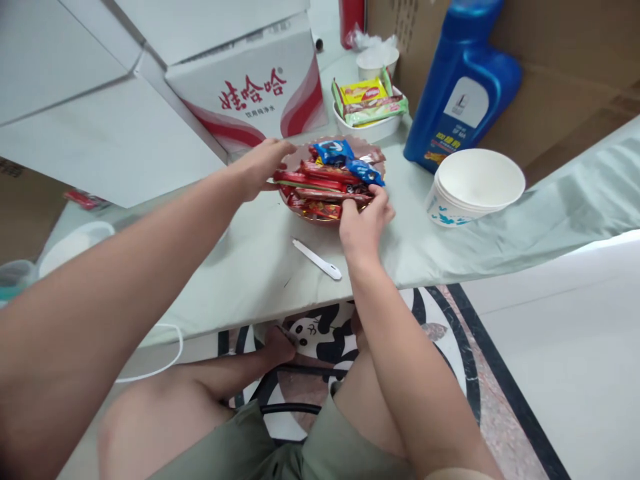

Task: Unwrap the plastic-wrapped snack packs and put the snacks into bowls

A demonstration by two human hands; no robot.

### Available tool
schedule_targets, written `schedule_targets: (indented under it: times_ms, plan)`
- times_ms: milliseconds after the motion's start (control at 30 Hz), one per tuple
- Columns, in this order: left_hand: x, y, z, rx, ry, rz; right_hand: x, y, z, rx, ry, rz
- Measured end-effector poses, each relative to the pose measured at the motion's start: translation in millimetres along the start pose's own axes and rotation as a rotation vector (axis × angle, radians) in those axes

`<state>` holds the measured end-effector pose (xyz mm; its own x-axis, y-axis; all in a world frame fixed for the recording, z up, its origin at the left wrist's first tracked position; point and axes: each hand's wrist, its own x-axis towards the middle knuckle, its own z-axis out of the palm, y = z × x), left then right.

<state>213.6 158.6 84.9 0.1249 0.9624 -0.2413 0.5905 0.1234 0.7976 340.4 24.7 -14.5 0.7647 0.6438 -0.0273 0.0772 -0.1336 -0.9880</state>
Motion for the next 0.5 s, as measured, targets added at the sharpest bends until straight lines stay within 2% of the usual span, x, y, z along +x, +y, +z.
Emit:
schedule_targets:
  times_ms: [100, 267, 400, 500]
  plan:
    - [7, 2, 30, -0.069, -0.009, 0.068, 7, 7, -12, 0.014, 0.055, -0.03]
    - [25, 7, 73, 0.018, 0.131, 0.178, 8, 9, -15, 0.039, 0.067, -0.099]
    - [38, 16, 88, 0.107, 0.164, 0.244, 11, 4, -12, 0.051, 0.101, -0.142]
    - [45, 25, 91, 0.182, 0.171, 0.256, 20, 2, -9, 0.058, 0.021, -0.143]
